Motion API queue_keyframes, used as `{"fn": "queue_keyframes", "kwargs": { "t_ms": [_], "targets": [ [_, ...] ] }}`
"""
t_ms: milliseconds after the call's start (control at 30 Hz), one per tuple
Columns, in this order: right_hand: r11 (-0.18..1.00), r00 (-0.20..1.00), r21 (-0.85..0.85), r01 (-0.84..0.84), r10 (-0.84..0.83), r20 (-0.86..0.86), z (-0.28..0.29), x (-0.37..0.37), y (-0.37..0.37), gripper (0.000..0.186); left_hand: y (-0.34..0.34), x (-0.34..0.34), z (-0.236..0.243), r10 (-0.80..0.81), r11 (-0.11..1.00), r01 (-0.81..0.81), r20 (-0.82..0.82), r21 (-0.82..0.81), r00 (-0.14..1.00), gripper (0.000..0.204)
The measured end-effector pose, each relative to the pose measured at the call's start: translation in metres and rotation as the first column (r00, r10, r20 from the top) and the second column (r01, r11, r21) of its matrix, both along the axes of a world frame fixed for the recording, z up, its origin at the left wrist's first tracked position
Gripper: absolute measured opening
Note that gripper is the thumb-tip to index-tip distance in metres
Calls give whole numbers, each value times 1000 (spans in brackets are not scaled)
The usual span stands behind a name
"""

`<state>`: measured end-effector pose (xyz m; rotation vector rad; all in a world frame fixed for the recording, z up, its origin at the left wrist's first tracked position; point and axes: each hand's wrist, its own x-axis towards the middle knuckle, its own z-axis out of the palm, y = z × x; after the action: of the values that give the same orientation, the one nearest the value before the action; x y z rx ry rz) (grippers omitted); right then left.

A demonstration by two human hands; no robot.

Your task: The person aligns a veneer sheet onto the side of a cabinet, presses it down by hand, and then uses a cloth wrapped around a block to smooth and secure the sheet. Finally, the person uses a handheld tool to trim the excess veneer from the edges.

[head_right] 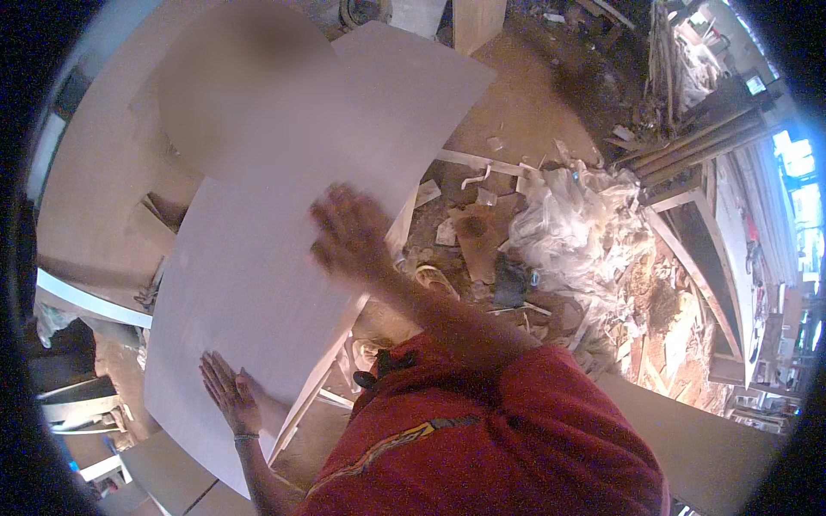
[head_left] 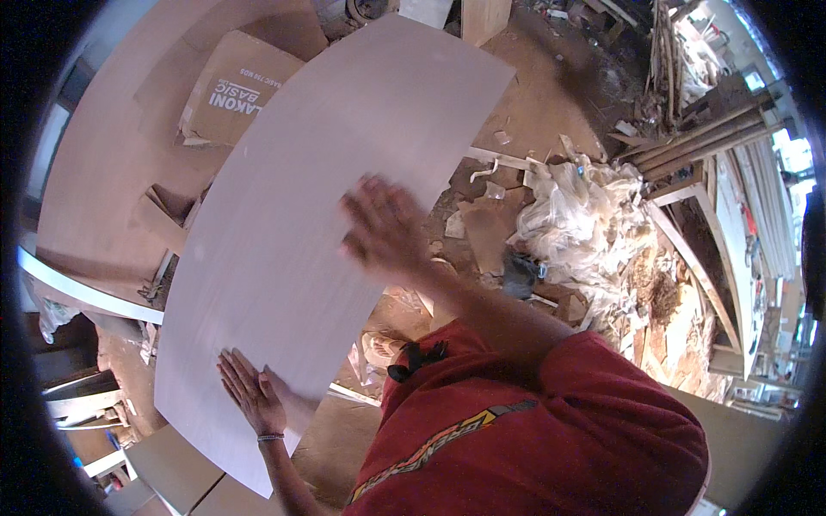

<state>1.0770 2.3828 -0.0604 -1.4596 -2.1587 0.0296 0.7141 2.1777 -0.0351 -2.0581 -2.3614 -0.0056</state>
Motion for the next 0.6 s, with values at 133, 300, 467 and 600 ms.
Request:
{"fn": "queue_keyframes", "kwargs": {
  "t_ms": [133, 300, 467, 600],
  "targets": [
    [989, 989, -6, 145, -145, 17, 2, 98, 102, 72, 45, 21, -21, 127, 990, -128, 23, 58, 992, 70],
    [990, 994, -100, 100, -104, -33, -7, 115, 172, 81, 183, 161, -17, -256, 964, 225, 267, 141, 929, 67],
    [983, 998, -182, 8, -18, -54, 3, 120, 170, 81, 352, 288, 6, -501, 865, 496, 148, 74, 852, 60],
    [973, 999, -228, -23, 15, -37, 7, 129, 166, 77, 447, 302, -20, -582, 807, 581, -21, 105, 813, 62]
  ]
}}
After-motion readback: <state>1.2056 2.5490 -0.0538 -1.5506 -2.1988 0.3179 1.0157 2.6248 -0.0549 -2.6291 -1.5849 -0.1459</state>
